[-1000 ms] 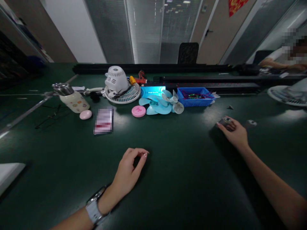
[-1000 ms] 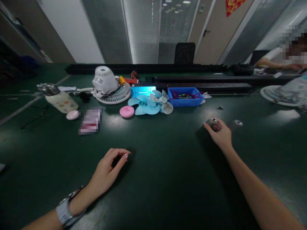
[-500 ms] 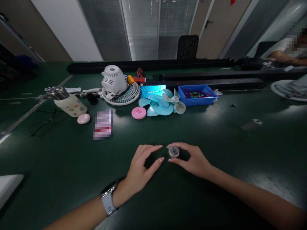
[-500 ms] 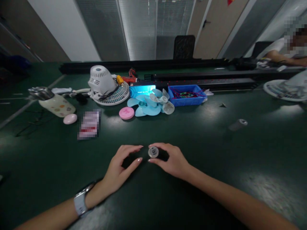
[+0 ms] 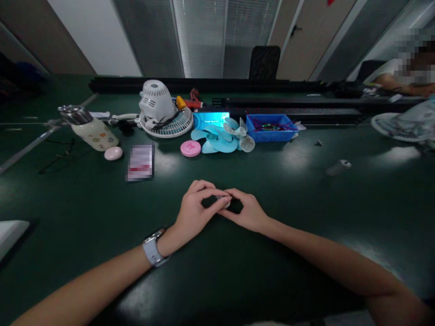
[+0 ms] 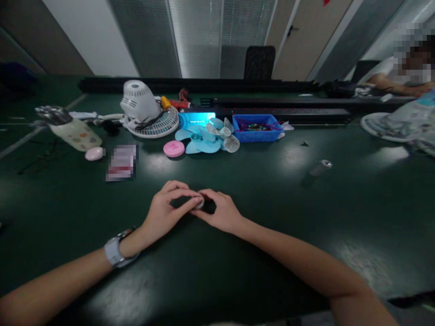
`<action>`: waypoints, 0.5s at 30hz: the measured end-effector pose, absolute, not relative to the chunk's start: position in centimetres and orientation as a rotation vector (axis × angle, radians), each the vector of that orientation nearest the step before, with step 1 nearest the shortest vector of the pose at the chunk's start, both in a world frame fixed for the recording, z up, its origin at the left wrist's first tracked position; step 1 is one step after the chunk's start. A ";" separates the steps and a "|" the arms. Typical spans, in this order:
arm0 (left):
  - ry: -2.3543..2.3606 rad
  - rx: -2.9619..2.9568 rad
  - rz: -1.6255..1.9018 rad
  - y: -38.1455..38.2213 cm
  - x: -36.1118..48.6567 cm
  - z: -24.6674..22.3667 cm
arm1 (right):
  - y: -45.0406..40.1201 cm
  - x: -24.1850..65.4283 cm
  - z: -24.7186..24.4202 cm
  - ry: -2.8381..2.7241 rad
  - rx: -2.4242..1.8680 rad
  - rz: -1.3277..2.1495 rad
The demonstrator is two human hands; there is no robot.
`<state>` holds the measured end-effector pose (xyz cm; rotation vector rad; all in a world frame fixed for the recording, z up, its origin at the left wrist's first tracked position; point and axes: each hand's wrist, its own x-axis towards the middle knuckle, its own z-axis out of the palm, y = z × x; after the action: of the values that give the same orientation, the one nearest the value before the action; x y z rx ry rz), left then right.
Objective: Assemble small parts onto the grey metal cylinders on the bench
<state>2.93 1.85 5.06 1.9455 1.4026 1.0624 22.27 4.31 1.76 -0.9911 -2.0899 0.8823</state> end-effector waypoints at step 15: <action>1.578 2.201 0.784 1.7 -0.1 0.3 | 10.7 36.6 1.8 -1.613 -1.321 0.418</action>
<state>-0.05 1.70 0.35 2.2007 1.5775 0.7843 36.63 10.72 1.76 -1.3214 -1.6129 0.4178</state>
